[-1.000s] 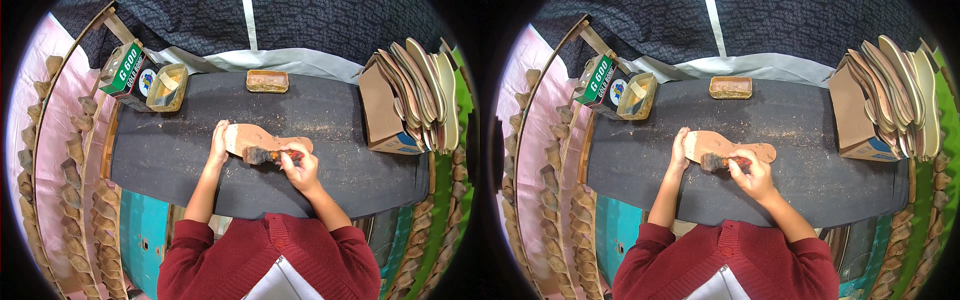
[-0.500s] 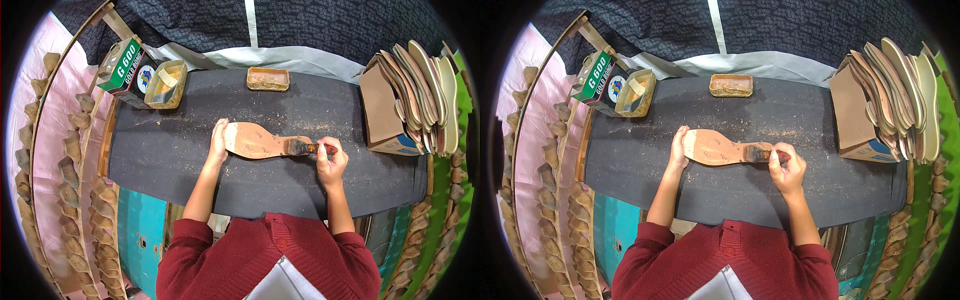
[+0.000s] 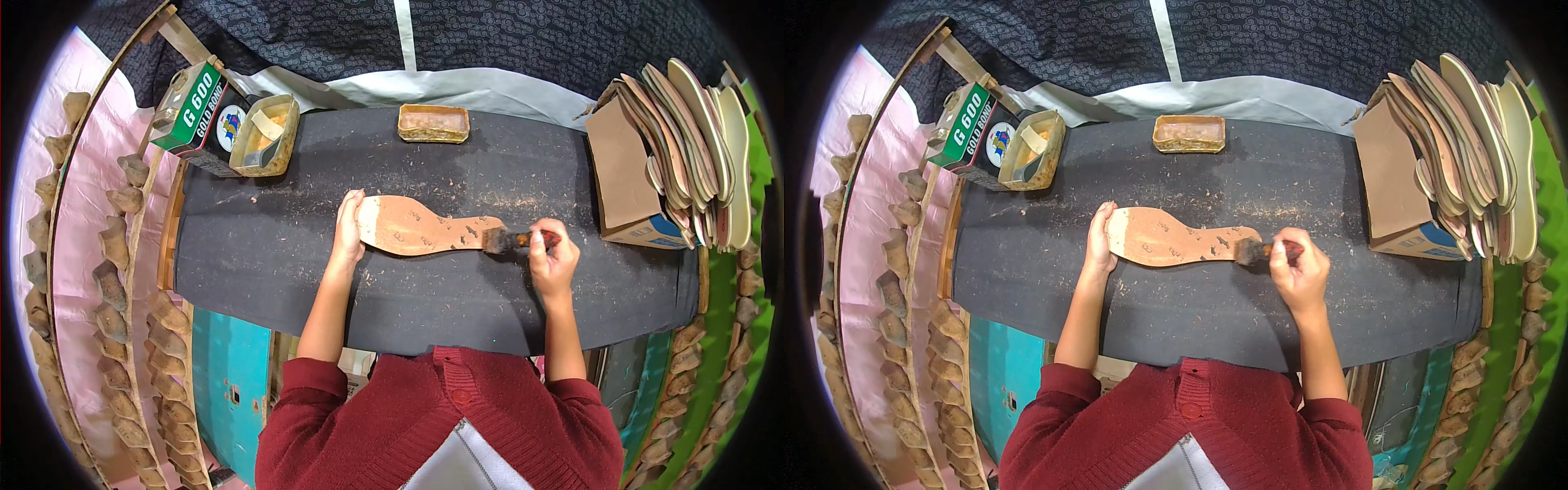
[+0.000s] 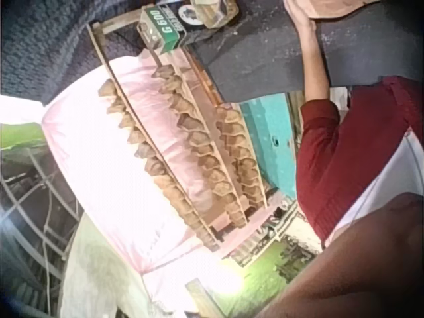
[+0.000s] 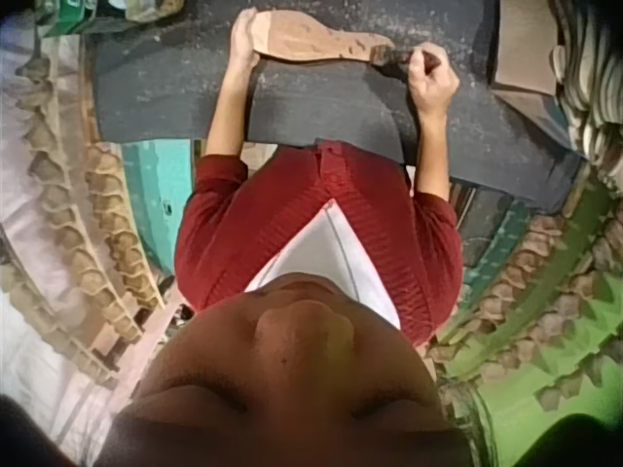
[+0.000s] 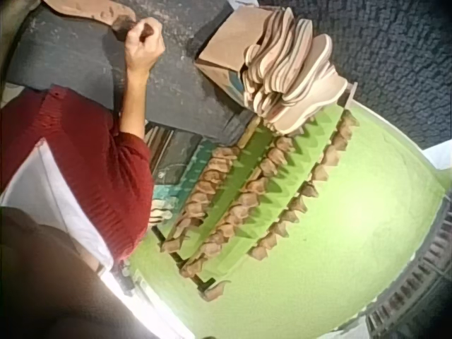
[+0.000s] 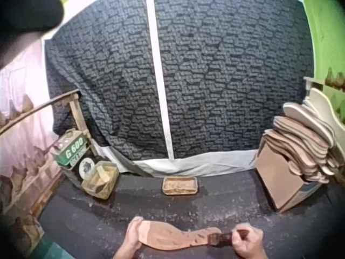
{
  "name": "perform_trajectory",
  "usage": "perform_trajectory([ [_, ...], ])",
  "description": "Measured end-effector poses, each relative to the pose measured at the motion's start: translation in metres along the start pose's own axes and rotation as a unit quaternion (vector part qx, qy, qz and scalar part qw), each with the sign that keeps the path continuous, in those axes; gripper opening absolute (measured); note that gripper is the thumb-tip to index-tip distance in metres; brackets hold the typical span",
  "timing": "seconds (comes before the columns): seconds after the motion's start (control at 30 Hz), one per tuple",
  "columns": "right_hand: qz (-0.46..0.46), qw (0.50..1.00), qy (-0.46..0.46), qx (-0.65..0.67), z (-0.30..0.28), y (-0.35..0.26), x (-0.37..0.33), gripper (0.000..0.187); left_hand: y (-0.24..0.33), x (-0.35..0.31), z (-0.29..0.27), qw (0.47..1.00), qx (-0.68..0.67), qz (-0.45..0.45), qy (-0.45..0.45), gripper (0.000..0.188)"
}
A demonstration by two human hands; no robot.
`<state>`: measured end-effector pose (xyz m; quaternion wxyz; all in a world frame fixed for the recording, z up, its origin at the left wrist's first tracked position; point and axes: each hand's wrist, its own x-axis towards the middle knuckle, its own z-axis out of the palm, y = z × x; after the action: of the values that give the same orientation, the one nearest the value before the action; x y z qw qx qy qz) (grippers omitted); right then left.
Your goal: Applying adhesive to shoe soles and insoles using a brush.
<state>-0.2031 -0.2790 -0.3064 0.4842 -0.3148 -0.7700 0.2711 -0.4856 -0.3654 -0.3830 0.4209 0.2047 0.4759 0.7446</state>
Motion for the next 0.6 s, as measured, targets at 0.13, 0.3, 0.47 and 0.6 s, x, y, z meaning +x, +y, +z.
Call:
perform_trajectory([
  [0.13,-0.002,0.999,0.034,-0.004,-0.003,-0.007,0.001,0.008,0.002,-0.002,0.004,1.0,-0.004,-0.01,0.009,0.013],
  [0.3,0.049,0.989,-0.004,0.139,0.015,-0.021,-0.008,0.01,0.003,-0.004,0.01,0.999,-0.015,-0.024,0.023,0.015],
  [0.47,0.079,0.992,-0.003,0.099,0.008,-0.002,-0.022,0.01,-0.001,-0.002,0.001,1.0,-0.002,-0.013,0.006,0.013],
  [0.6,0.112,0.99,0.054,0.062,-0.015,0.011,-0.024,0.009,0.001,-0.002,0.003,1.0,-0.006,-0.01,0.007,0.014],
])
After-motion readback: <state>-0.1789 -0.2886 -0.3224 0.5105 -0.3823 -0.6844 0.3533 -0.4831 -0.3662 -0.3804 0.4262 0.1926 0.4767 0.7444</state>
